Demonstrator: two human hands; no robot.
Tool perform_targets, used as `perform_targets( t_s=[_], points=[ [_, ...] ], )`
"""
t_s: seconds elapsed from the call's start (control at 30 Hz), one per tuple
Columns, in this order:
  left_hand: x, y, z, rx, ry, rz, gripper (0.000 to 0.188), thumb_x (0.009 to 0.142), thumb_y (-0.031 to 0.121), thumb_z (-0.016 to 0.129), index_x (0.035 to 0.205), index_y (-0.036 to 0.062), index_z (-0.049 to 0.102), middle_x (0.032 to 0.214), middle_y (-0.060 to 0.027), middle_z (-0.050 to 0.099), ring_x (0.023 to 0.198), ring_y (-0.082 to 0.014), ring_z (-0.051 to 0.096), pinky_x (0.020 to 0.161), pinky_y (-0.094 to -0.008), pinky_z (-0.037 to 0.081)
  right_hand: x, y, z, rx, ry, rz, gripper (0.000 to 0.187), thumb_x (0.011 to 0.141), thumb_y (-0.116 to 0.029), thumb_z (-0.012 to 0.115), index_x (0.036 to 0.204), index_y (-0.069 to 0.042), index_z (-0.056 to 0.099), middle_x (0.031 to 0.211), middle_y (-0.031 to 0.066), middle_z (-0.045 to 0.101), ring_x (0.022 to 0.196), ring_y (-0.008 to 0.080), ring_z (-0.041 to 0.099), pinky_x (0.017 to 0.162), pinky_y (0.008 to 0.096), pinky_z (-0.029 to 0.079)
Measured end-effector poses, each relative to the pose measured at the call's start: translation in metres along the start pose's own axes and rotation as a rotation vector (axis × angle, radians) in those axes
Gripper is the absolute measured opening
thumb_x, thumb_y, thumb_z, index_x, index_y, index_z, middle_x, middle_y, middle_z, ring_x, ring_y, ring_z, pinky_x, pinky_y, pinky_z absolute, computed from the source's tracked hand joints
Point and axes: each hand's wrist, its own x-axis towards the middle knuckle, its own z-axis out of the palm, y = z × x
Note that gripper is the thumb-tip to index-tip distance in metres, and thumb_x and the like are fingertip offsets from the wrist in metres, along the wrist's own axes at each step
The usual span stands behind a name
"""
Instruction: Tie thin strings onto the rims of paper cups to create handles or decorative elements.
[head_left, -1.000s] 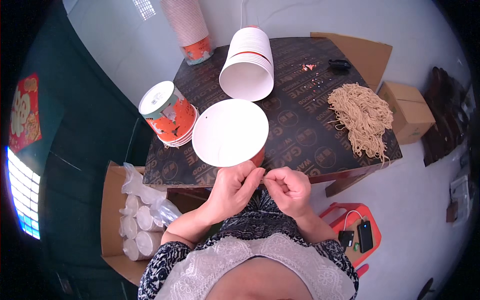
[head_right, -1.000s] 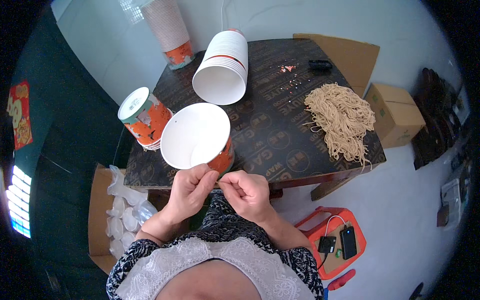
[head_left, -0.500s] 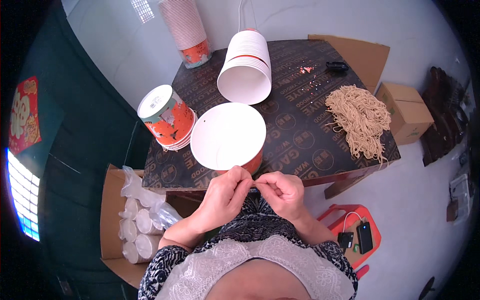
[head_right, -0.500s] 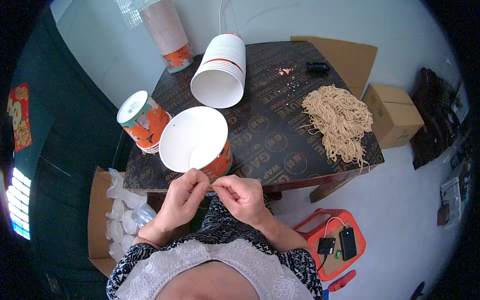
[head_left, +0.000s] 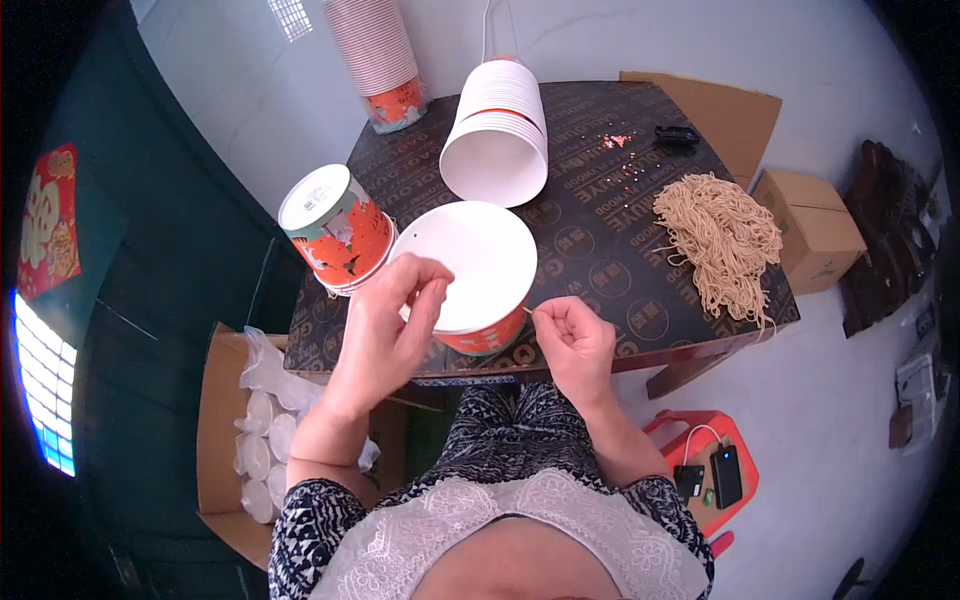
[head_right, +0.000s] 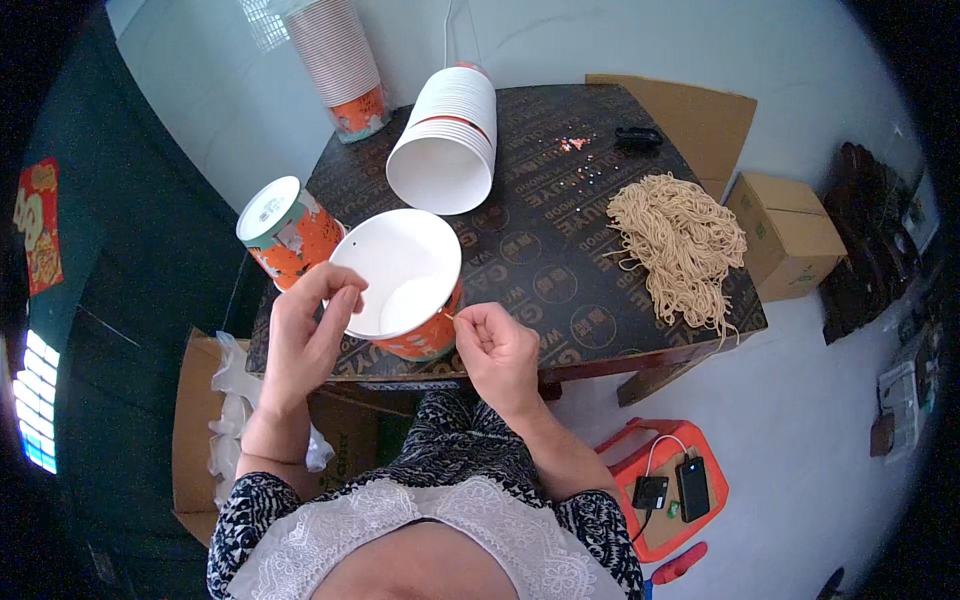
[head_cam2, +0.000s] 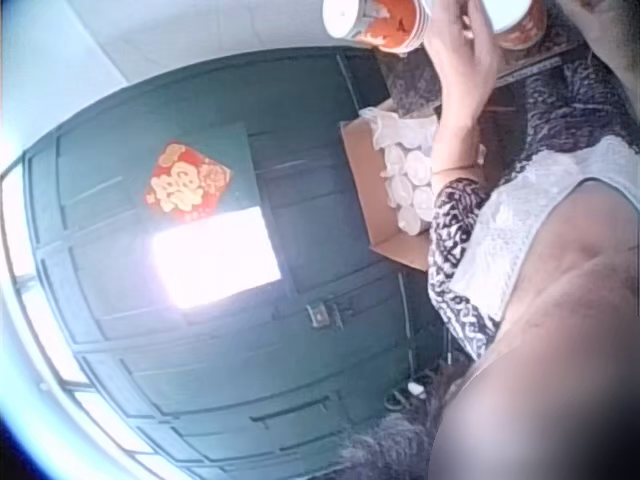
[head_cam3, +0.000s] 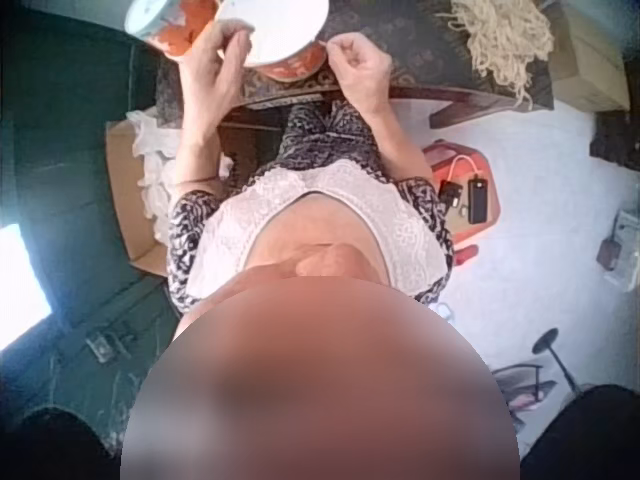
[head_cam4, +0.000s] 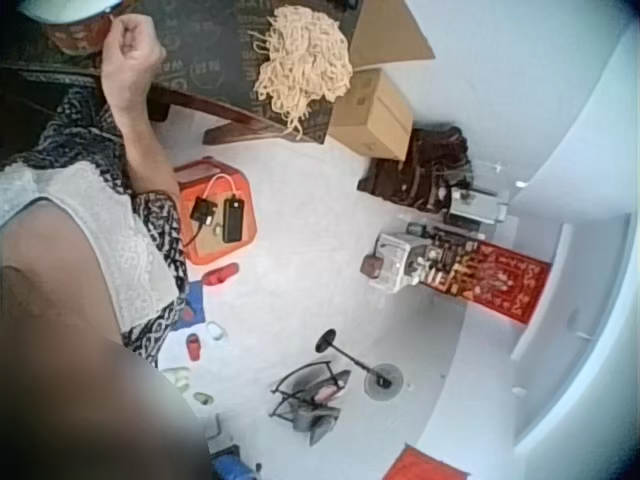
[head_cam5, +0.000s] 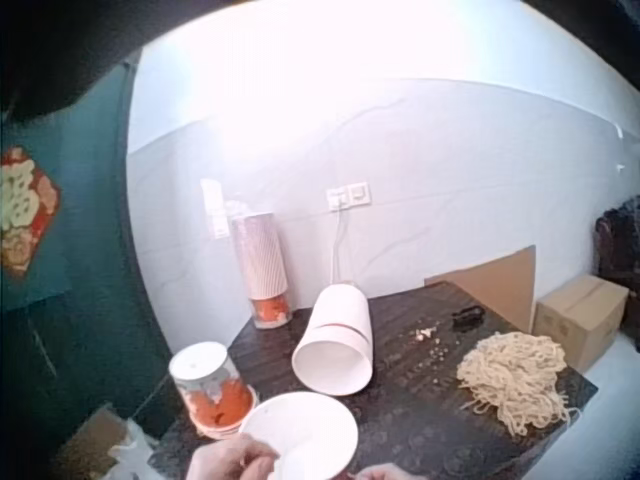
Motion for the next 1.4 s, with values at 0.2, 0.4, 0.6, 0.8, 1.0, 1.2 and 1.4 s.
perform_targets(
  t_s=[0.2,0.4,0.6,0.8,1.0,1.2,1.4],
  points=[
    [0.029,-0.009,-0.004,0.032,-0.294,-0.079,0.014,0.092,0.002,0.057,0.102,-0.0036,0.066,0.091,-0.012,0.068,0.089,-0.0195,0.067,0.078,-0.031,0.052,0.001,0.0,0.003,-0.084,0.018,-0.049,0.002,0.089,0.003,0.064,0.087,0.003,0.063,0.062,-0.0055,0.057,0.056,-0.0036,0.049,0.048,0.0162,0.037],
    [0.044,-0.021,0.006,0.036,-0.523,0.045,0.023,0.09,0.005,0.059,0.111,-0.0026,0.065,0.097,-0.0202,0.07,0.092,-0.0319,0.069,0.08,-0.0394,0.053,0.002,-0.002,0.004,-0.136,0.021,-0.061,0.003,0.089,0.002,0.065,0.087,0.003,0.063,0.061,-0.005,0.057,0.055,-0.0029,0.049,0.048,0.0168,0.038],
    [0.05,-0.019,0.013,0.0,-0.671,0.032,0.027,0.089,0.007,0.061,0.115,-0.0021,0.064,0.097,-0.019,0.07,0.093,-0.0317,0.069,0.082,-0.0389,0.053,0.004,-0.002,0.006,-0.156,0.011,-0.05,0.003,0.088,0.002,0.065,0.087,0.002,0.063,0.061,-0.0045,0.058,0.055,-0.0026,0.05,0.048,0.0171,0.039],
    [0.049,-0.025,0.02,-0.033,-0.708,0.024,0.028,0.089,0.009,0.061,0.114,-0.0021,0.063,0.097,-0.019,0.07,0.093,-0.032,0.069,0.082,-0.0392,0.053,0.004,-0.001,0.008,-0.129,-0.001,-0.048,0.003,0.088,0.003,0.065,0.086,0.003,0.063,0.063,-0.0032,0.06,0.058,-0.0024,0.052,0.05,0.017,0.041],
    [0.05,-0.028,0.024,-0.032,-0.722,0.046,0.026,0.088,0.008,0.061,0.111,-0.0026,0.064,0.095,-0.0186,0.071,0.091,-0.0321,0.07,0.082,-0.0391,0.054,0.005,0.001,0.012,-0.113,0.002,-0.056,0.003,0.089,0.003,0.065,0.087,0.003,0.062,0.065,-0.0025,0.061,0.06,-0.002,0.053,0.051,0.0171,0.042],
    [0.052,-0.026,0.027,-0.039,-0.756,0.015,0.016,0.087,0.007,0.061,0.098,-0.0017,0.067,0.087,-0.0175,0.07,0.084,-0.0304,0.069,0.075,-0.0381,0.053,0.003,-0.001,0.013,-0.152,0.023,-0.089,0.004,0.089,0.003,0.065,0.087,0.003,0.061,0.064,-0.0024,0.06,0.059,-0.0016,0.053,0.051,0.0176,0.041],
    [0.053,-0.024,0.032,-0.034,-0.734,0.039,0.011,0.086,0.008,0.06,0.089,-0.0016,0.065,0.08,-0.0173,0.068,0.076,-0.0313,0.068,0.069,-0.0394,0.052,0.001,0.002,0.012,-0.162,0.029,-0.129,0.005,0.089,0.002,0.065,0.091,0.002,0.061,0.06,-0.0016,0.057,0.054,-0.0007,0.051,0.048,0.0193,0.039]
  ],
)
